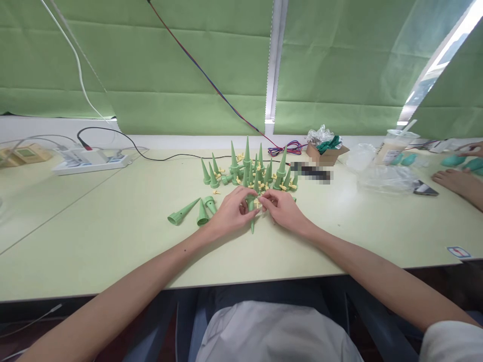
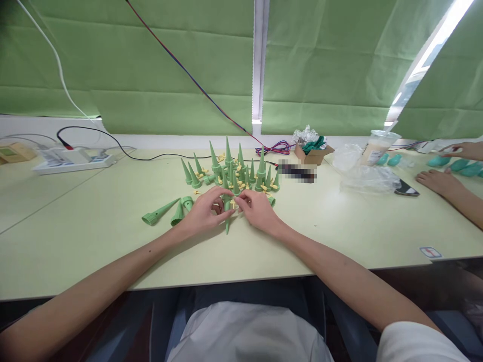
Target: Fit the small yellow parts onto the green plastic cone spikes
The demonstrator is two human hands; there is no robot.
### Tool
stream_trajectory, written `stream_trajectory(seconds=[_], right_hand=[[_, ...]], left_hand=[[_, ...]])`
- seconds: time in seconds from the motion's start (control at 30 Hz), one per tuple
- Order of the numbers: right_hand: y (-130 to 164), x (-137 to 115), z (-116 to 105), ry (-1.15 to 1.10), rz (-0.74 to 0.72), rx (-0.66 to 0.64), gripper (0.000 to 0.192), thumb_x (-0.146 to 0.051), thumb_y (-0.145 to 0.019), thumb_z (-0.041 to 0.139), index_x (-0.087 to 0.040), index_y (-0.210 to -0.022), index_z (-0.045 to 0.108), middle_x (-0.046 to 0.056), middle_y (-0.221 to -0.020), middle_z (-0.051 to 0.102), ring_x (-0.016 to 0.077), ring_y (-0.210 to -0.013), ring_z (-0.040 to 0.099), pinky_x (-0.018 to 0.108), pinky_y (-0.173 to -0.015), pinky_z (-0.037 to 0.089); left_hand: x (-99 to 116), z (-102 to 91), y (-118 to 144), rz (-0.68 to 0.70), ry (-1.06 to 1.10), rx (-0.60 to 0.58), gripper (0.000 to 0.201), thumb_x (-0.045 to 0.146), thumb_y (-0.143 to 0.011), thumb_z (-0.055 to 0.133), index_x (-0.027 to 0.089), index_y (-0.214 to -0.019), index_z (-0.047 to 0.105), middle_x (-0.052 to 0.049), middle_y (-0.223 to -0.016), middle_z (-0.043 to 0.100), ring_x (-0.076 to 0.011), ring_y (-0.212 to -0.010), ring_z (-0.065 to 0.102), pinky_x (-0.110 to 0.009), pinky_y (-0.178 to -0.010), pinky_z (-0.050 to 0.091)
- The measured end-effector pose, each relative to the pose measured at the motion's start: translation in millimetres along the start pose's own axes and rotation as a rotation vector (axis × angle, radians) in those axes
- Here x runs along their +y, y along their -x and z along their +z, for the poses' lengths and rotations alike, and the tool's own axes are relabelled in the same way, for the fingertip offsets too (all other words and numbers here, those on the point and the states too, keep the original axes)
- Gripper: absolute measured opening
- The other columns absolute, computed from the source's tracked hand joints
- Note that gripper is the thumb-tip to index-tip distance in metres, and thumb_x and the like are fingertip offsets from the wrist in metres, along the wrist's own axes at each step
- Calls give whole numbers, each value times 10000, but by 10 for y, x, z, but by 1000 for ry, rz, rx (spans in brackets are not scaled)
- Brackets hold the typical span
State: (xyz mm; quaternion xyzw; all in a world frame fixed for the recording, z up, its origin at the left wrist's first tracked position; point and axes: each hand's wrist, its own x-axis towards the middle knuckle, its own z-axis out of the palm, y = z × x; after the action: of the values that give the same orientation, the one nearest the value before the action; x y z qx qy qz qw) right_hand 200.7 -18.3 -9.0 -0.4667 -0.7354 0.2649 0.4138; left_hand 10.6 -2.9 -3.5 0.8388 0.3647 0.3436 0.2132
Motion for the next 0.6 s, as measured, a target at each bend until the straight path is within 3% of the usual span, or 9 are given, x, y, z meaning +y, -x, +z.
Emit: stream_trajectory(seconds=[0.13, 0.3, 0.5, 0.6], right_hand=[[0, 0, 3, 49, -5, 5, 503, -499, -991, 419, -196, -594, 476, -5, -544, 566, 129, -510, 502, 279, -605, 391], [-13, 0, 5, 57, 5, 3, 598, -542, -1009, 324, -191, -545, 466, -1, -486, 525, 128, -503, 509, 280, -620, 392], [-5, -14, -22, -24, 23, -11, 305, -492, -921, 549, -190, -893, 581, 11, -724, 646, 132, -534, 542, 277, -572, 411], [-3, 7, -19, -18, 23, -30, 255, -440, -891, 600, -188, -924, 574, 11, -781, 644, 123, -534, 529, 275, -559, 400]], left_hand=[[1, 10, -8, 29, -5, 20, 244, 256, -847, 616, 202, -1082, 585, -31, -1009, 575, -87, -614, 549, -259, -592, 527], [6, 15, -9, 39, 0, 29, 294, 260, -842, 625, 198, -1125, 572, -26, -963, 585, -93, -615, 553, -257, -582, 523], [10, -13, -9, 11, 19, 63, 258, 250, -842, 619, 200, -1092, 579, -44, -1066, 604, -78, -593, 543, -255, -569, 514], [10, -16, -9, 12, 19, 65, 253, 259, -847, 616, 203, -1091, 578, -47, -1085, 603, -75, -590, 541, -253, -565, 514]])
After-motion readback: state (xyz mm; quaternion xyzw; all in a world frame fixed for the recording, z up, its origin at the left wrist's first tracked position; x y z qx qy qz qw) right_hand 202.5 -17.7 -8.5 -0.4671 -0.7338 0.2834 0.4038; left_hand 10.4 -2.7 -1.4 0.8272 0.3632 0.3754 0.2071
